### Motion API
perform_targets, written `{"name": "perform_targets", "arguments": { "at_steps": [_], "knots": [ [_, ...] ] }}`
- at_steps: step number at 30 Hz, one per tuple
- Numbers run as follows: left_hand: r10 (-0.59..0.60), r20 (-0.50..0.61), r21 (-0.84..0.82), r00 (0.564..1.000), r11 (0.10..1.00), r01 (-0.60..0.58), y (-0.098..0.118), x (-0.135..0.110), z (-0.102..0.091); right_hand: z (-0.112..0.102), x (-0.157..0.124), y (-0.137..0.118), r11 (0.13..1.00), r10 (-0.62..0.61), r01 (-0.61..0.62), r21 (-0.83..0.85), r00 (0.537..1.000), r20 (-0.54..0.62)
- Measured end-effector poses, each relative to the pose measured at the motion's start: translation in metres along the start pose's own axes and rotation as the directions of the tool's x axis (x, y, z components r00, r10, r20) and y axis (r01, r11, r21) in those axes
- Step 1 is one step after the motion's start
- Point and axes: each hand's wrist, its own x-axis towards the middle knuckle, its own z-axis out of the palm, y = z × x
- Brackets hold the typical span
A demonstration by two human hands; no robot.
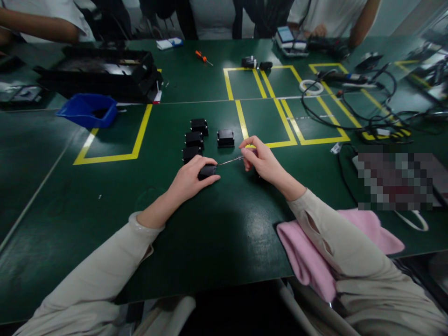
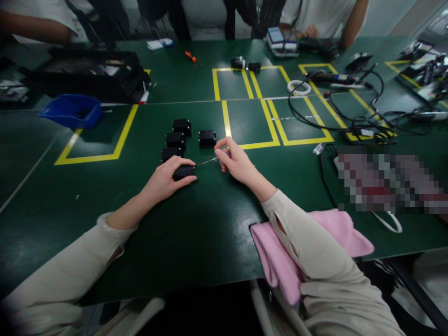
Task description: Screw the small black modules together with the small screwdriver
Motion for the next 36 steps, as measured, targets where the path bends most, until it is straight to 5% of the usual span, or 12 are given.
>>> {"name": "perform_targets", "arguments": {
  "at_steps": [36],
  "knots": [
    [-0.055,0.028,0.0,0.998,0.999,0.055,0.0054,0.0012,-0.0021,0.0003,0.0,-0.0013,1.0,0.02,-0.02,0.002,1.0,-0.006]
  ]
}}
